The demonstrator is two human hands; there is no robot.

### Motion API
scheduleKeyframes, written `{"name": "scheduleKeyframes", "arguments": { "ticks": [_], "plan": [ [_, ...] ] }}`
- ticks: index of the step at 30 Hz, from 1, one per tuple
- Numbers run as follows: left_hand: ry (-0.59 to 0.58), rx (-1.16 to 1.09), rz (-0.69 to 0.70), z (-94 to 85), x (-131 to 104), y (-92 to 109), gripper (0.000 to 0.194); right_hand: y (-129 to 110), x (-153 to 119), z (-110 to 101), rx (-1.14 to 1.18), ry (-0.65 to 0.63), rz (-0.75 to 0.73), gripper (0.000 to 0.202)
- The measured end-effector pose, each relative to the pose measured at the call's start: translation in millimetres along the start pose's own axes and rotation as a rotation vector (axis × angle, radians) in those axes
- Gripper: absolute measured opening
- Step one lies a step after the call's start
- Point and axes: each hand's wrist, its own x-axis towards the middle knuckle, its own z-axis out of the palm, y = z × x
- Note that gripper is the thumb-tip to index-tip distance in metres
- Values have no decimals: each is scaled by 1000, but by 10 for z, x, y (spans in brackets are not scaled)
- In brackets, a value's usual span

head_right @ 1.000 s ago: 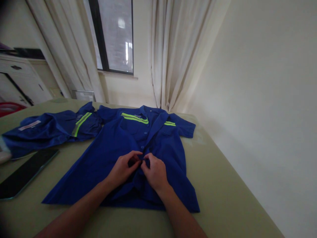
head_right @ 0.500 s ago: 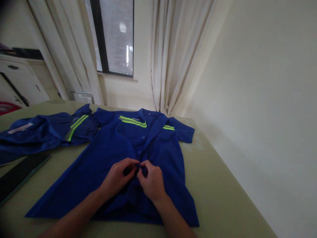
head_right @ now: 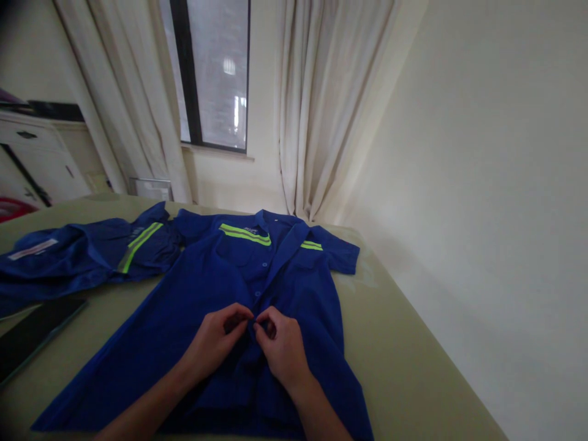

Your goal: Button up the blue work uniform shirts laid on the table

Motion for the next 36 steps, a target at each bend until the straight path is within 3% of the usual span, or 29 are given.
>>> {"name": "scheduleKeyframes", "arguments": {
  "ticks": [7,17,22,29,33,36],
  "plan": [
    [-6,-164,-84,28,38,-59,21,-30,-49,44,-114,100,-114,13],
    [-146,-277,-83,-83,137,-162,25,-90,-8,19,54,132,-52,6],
    [-247,-16,34,-72,115,-146,14,-4,15,56,118,119,26,4],
    [-96,280,307,-35,17,-125,20,146,84,33,420,39,198,22],
    [-53,286,281,-56,61,-79,25,70,158,-84,503,99,230,30],
    [-38,170,179,-110,118,-25,34,-85,116,-301,396,138,120,33]
  ]
}}
